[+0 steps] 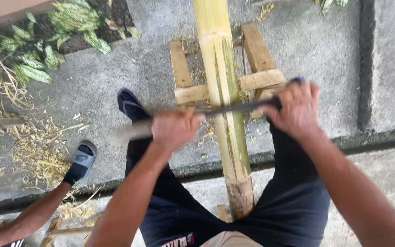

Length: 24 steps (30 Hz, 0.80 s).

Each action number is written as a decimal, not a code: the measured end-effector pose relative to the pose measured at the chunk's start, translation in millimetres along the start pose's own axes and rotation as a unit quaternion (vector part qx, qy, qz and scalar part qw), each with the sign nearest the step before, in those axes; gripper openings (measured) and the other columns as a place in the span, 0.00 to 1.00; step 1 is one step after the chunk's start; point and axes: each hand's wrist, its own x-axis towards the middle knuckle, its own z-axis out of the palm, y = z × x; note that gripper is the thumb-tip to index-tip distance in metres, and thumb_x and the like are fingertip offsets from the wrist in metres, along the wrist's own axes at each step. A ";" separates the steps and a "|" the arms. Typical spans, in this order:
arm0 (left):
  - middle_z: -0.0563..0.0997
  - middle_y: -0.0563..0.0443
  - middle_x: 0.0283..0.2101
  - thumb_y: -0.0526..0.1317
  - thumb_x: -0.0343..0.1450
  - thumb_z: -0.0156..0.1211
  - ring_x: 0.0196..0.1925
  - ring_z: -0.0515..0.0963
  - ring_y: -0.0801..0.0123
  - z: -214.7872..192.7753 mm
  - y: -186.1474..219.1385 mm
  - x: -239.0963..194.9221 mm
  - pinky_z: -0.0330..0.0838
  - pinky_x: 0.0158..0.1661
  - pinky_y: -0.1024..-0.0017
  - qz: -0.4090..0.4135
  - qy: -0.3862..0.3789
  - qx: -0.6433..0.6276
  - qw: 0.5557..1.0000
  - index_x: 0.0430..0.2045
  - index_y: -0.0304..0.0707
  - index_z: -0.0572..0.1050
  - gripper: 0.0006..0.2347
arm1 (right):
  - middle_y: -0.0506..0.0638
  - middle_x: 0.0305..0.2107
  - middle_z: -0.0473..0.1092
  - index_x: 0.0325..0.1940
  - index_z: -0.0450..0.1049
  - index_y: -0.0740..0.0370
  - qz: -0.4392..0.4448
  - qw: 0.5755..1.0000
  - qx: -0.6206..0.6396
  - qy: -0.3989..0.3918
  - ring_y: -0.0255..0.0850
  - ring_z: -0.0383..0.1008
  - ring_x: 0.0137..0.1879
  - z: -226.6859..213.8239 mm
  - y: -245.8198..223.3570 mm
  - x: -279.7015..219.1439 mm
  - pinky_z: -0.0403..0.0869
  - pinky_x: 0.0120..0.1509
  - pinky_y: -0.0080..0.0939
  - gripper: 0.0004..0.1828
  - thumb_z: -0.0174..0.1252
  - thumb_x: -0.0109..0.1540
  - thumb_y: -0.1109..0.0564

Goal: Scraping and smoothing the surface of a bamboo stalk using a machete.

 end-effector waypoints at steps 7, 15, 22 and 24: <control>0.82 0.48 0.22 0.62 0.76 0.44 0.26 0.81 0.55 -54.2 -53.9 136.7 0.73 0.33 0.51 -0.070 0.052 -0.004 0.996 0.33 0.43 0.80 0.23 | 0.52 0.40 0.69 0.49 0.79 0.58 -0.056 0.990 -0.124 0.028 0.47 0.64 0.58 54.5 78.8 176.8 0.56 0.74 0.57 0.44 0.42 0.66 0.17; 0.78 0.49 0.21 0.63 0.80 0.40 0.23 0.81 0.59 -40.2 -24.3 85.0 0.75 0.29 0.56 -0.097 -0.107 -0.040 0.989 0.30 0.42 0.76 0.26 | 0.56 0.36 0.69 0.47 0.80 0.61 -0.002 0.990 -0.087 -0.114 0.51 0.63 0.54 25.2 50.7 125.8 0.54 0.71 0.58 0.48 0.46 0.66 0.13; 0.76 0.51 0.14 0.60 0.79 0.41 0.14 0.77 0.62 -1.9 41.6 -41.5 0.70 0.19 0.59 -0.067 -0.069 -0.044 0.994 0.24 0.43 0.75 0.24 | 0.53 0.39 0.69 0.42 0.78 0.56 0.037 0.987 -0.055 -0.146 0.50 0.65 0.51 -20.4 -9.5 -26.1 0.57 0.72 0.57 0.39 0.50 0.68 0.18; 0.76 0.51 0.16 0.55 0.78 0.44 0.14 0.76 0.62 12.6 65.8 -92.7 0.72 0.20 0.59 -0.005 -0.110 -0.033 0.993 0.22 0.48 0.76 0.20 | 0.52 0.40 0.71 0.42 0.77 0.55 0.012 0.998 0.000 -0.066 0.50 0.68 0.54 -32.1 -31.7 -86.3 0.59 0.69 0.60 0.37 0.52 0.62 0.20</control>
